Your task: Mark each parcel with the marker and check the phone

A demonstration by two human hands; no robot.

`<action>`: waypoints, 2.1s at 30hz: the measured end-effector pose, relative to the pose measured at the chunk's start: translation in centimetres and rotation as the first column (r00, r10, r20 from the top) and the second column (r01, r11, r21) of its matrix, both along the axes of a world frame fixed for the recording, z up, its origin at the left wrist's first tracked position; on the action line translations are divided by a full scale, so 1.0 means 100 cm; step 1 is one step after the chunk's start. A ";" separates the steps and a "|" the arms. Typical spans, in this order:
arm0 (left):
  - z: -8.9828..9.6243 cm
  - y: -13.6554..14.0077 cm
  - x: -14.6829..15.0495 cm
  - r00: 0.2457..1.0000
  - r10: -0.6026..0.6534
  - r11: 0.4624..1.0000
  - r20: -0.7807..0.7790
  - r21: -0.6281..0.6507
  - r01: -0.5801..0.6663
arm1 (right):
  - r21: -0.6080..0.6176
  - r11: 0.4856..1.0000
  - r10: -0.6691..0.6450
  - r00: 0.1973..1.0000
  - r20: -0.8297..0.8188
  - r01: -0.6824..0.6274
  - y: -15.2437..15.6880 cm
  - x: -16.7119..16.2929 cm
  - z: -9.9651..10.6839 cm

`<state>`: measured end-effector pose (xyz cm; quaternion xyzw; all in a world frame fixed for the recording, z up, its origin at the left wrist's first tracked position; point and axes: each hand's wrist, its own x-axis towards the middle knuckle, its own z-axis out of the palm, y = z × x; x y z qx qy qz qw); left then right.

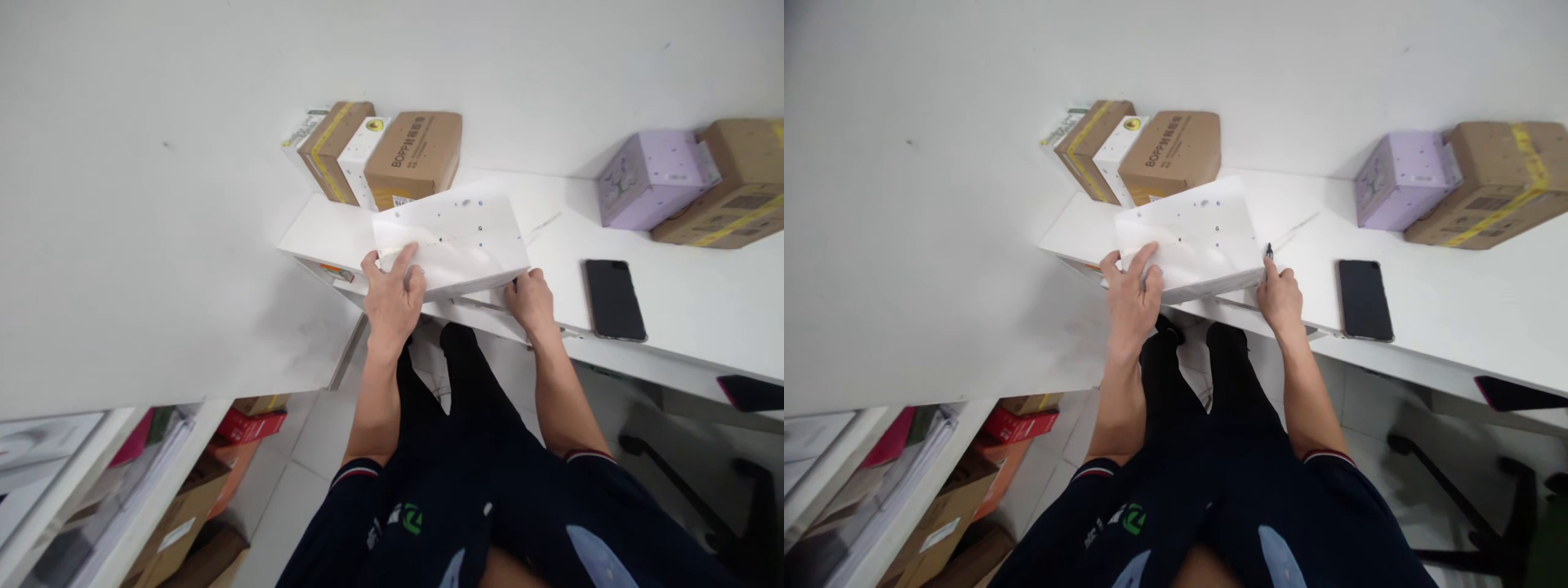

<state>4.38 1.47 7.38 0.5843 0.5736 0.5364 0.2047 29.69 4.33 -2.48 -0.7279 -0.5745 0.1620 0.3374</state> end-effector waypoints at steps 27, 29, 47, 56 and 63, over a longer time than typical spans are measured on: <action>0.018 -0.014 0.007 0.903 0.079 0.970 -0.422 -0.178 -0.168 | 0.750 0.651 0.592 0.697 -0.403 -0.119 -0.014 -0.098 0.142; 0.016 -0.013 0.006 0.903 0.089 0.972 -0.420 -0.160 -0.170 | 0.693 0.693 0.589 0.709 -0.388 -0.197 -0.010 -0.101 0.137; 0.018 -0.011 0.008 0.894 0.102 0.970 -0.436 -0.157 -0.187 | 0.516 0.741 0.619 0.736 -0.274 -0.430 -0.009 -0.092 0.134; 0.019 -0.011 0.007 0.885 0.100 0.966 -0.455 -0.169 -0.196 | 0.521 0.734 0.622 0.739 -0.259 -0.435 -0.007 -0.092 0.134; 0.021 -0.008 0.009 0.890 0.100 0.966 -0.444 -0.170 -0.193 | 0.721 0.675 0.578 0.717 -0.389 -0.154 -0.012 -0.093 0.135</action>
